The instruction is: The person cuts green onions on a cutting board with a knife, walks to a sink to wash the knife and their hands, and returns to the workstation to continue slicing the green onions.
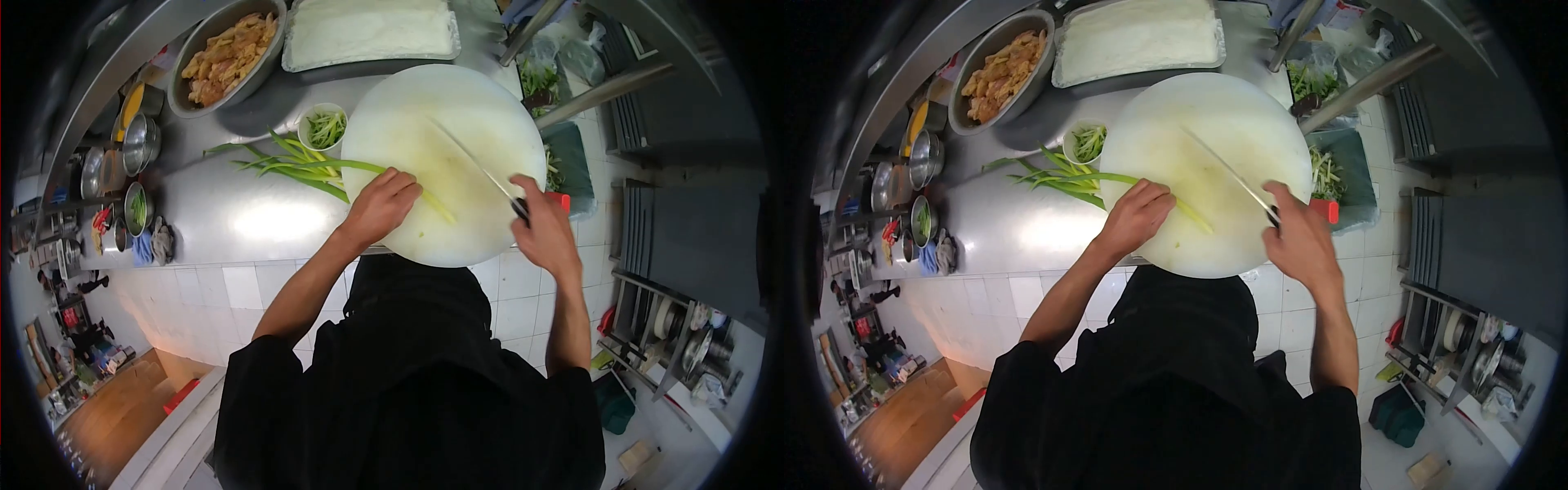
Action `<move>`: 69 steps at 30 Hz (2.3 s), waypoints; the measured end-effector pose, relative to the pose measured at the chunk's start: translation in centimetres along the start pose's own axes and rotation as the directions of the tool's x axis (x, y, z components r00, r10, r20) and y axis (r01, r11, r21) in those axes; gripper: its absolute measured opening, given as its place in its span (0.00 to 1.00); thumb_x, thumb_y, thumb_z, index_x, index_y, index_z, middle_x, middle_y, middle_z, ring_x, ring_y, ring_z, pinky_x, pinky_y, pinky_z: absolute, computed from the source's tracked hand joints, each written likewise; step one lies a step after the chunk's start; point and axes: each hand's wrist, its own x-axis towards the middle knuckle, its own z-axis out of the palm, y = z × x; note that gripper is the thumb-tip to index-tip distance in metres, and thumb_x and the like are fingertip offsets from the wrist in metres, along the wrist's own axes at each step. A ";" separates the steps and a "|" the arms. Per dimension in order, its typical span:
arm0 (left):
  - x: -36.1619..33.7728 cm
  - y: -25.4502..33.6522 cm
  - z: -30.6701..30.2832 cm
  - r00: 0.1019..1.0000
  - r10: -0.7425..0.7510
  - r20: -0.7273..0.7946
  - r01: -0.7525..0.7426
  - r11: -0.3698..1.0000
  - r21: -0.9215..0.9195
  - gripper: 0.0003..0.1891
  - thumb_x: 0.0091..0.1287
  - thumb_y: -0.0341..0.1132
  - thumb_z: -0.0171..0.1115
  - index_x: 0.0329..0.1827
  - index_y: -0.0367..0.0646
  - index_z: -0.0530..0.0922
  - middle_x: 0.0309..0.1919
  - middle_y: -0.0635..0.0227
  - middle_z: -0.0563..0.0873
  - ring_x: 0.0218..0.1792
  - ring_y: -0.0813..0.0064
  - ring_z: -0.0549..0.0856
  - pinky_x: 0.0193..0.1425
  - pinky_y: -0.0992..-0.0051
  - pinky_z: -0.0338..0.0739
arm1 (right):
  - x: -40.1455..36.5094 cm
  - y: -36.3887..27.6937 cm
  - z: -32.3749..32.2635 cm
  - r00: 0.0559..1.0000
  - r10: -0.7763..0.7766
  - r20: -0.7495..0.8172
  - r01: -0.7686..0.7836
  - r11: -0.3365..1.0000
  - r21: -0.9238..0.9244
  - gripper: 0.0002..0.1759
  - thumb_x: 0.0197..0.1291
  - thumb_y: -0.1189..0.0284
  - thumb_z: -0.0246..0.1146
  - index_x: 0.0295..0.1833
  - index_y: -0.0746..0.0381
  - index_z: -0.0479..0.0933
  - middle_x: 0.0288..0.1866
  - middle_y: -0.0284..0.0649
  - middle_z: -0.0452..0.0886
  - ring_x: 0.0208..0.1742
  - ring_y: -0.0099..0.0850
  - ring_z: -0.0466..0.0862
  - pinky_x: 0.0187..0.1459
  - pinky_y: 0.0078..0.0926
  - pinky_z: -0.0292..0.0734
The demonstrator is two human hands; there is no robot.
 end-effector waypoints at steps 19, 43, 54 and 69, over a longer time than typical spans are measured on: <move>2.2 -2.6 -0.6 0.970 0.236 0.059 -0.232 0.971 -0.059 0.12 0.54 0.24 0.65 0.43 0.38 0.82 0.42 0.65 0.82 0.44 0.65 0.81 0.49 0.69 0.79 | 0.3 -6.2 2.4 0.878 0.033 0.478 0.154 0.925 -0.347 0.12 0.55 0.82 0.56 0.45 0.74 0.68 0.29 0.61 0.82 0.32 0.58 0.85 0.35 0.53 0.81; 1.9 -3.3 -0.7 0.959 0.250 0.131 -0.237 0.965 -0.111 0.12 0.52 0.25 0.64 0.41 0.36 0.82 0.42 0.65 0.82 0.48 0.64 0.81 0.50 0.69 0.81 | 3.2 -7.3 4.2 0.882 0.117 0.457 0.009 0.964 -0.265 0.12 0.58 0.79 0.54 0.46 0.74 0.65 0.29 0.67 0.80 0.35 0.66 0.82 0.42 0.61 0.76; 2.4 -6.0 -2.9 0.959 0.219 0.177 -0.212 0.976 -0.058 0.11 0.52 0.25 0.68 0.40 0.38 0.82 0.43 0.65 0.83 0.46 0.64 0.82 0.49 0.68 0.81 | 4.8 -5.6 2.9 0.877 0.086 0.473 -0.041 0.994 -0.103 0.13 0.60 0.76 0.54 0.47 0.72 0.65 0.33 0.68 0.80 0.39 0.65 0.82 0.47 0.59 0.75; 2.7 -6.6 -2.3 0.933 0.327 0.152 -0.307 0.941 -0.145 0.06 0.57 0.26 0.61 0.37 0.36 0.79 0.38 0.67 0.79 0.44 0.65 0.80 0.47 0.69 0.80 | 4.7 -9.8 5.4 0.911 0.111 0.397 -0.008 0.968 -0.253 0.10 0.54 0.82 0.54 0.41 0.77 0.68 0.30 0.68 0.81 0.36 0.65 0.84 0.43 0.57 0.80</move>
